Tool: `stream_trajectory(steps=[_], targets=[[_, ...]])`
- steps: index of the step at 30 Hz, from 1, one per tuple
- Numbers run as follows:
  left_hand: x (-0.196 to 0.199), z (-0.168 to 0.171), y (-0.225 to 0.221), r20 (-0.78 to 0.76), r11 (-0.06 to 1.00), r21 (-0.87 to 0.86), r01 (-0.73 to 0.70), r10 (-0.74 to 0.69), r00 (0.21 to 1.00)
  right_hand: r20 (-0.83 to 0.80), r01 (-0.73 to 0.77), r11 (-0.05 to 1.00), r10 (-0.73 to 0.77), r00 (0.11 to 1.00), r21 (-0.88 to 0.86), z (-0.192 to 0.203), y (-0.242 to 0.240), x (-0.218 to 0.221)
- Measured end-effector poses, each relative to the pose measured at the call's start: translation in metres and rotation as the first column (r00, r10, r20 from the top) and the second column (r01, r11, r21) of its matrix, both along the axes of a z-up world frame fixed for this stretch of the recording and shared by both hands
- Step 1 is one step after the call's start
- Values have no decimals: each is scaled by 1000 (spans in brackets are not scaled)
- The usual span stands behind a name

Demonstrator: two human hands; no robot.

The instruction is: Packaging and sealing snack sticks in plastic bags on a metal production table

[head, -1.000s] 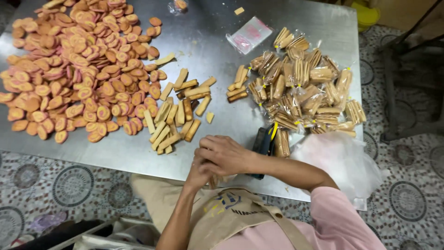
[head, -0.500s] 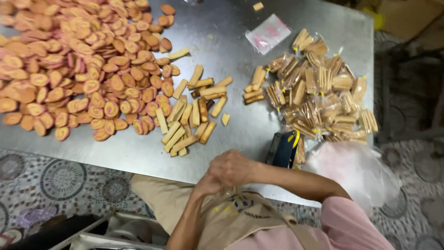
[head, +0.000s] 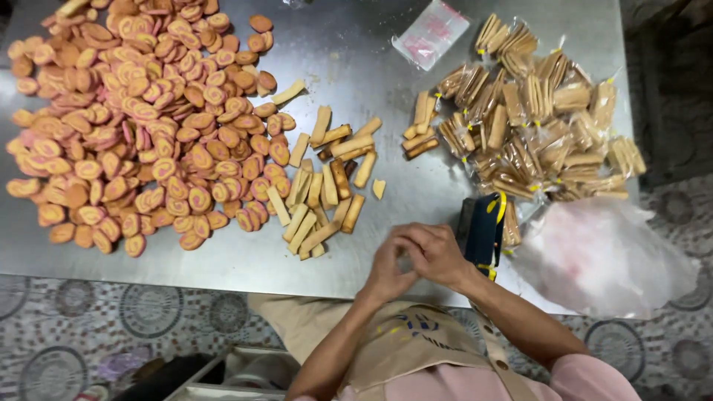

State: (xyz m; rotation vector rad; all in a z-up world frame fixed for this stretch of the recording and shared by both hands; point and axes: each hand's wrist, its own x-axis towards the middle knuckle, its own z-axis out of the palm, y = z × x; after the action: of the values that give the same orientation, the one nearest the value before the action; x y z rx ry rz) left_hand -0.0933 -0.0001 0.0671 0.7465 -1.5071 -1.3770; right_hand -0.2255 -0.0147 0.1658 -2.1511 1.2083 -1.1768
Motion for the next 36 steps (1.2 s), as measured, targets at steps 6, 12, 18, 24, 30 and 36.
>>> stream_trajectory(steps=[6,12,18,24,30,36], targets=[[-13,-27,12,-26,981,-88,176,-179,984,-11,59,998,-59,998,-26,-13,21,-16],[-24,-44,11,66,826,-40,563,-560,826,66,110,994,-109,992,-19,-9,41,-39],[-22,-16,14,78,666,97,739,-746,662,146,-8,995,21,989,-95,18,33,-17],[-6,-39,-13,138,814,144,562,-579,803,15,-103,975,108,994,-196,1,10,-15],[-10,-51,-17,40,874,235,424,-445,895,113,-41,991,55,992,-127,-32,-7,-39],[12,17,-25,35,880,243,407,-428,903,-29,-151,961,149,988,-230,1,-10,-44]])
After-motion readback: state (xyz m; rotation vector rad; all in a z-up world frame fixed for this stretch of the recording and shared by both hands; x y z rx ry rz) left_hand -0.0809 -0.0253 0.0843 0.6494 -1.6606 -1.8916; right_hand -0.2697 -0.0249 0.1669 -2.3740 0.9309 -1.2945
